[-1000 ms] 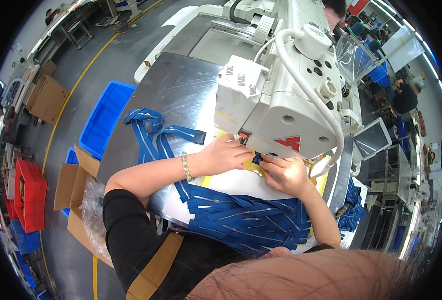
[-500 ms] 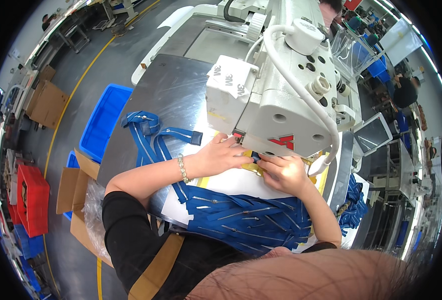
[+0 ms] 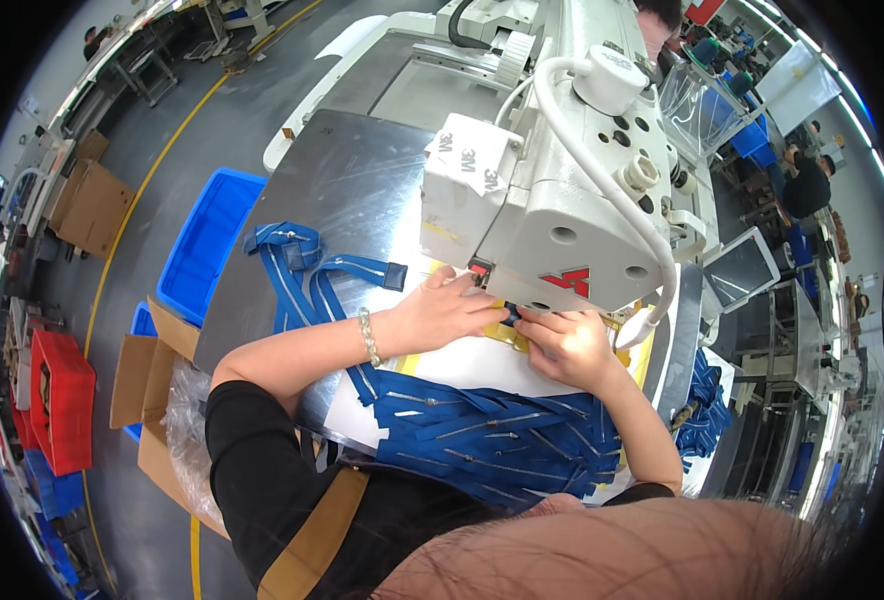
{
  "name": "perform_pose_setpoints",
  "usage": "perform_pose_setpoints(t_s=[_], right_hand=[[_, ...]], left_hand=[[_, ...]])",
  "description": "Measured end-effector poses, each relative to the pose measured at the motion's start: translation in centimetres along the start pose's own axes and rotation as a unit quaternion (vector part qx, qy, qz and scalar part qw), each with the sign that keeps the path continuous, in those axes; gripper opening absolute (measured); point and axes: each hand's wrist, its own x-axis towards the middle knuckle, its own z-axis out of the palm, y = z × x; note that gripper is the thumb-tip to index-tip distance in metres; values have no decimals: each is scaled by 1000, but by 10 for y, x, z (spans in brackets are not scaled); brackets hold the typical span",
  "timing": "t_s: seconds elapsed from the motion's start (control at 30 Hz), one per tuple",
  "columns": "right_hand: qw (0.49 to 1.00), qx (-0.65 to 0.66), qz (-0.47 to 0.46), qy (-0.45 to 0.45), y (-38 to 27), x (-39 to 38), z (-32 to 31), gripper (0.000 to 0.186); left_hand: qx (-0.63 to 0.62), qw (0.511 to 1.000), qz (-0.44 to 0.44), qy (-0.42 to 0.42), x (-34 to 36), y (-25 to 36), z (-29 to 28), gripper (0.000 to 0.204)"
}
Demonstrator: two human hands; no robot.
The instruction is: The recorder is using an industrial sewing machine to attach or reinforce zippers onto blue fabric strips.
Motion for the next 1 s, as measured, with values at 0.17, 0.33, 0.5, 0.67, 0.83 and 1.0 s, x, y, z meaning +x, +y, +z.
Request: perform_pose_setpoints(t_s=[0.17,0.33,0.5,0.67,0.83,1.0], right_hand=[[1000,-1,2,1,-1,1,1,26],[1000,-6,7,0,-3,1,0,26],[1000,2,4,15,-2,-1,2,27],[1000,3,13,2,-4,-3,3,28],[999,3,29,-18,-6,-2,-1,25],[998,31,31,-38,1,-4,-4,30]], left_hand=[[-9,1000,-2,18,-1,2,0,38],[8,1000,1,17,-1,2,-1,38],[4,1000,0,18,-1,3,0,39],[-3,1000,-1,-6,0,3,-1,40],[-22,1000,-8,-4,1,3,0,41],[-25,1000,-10,-5,0,3,1,42]])
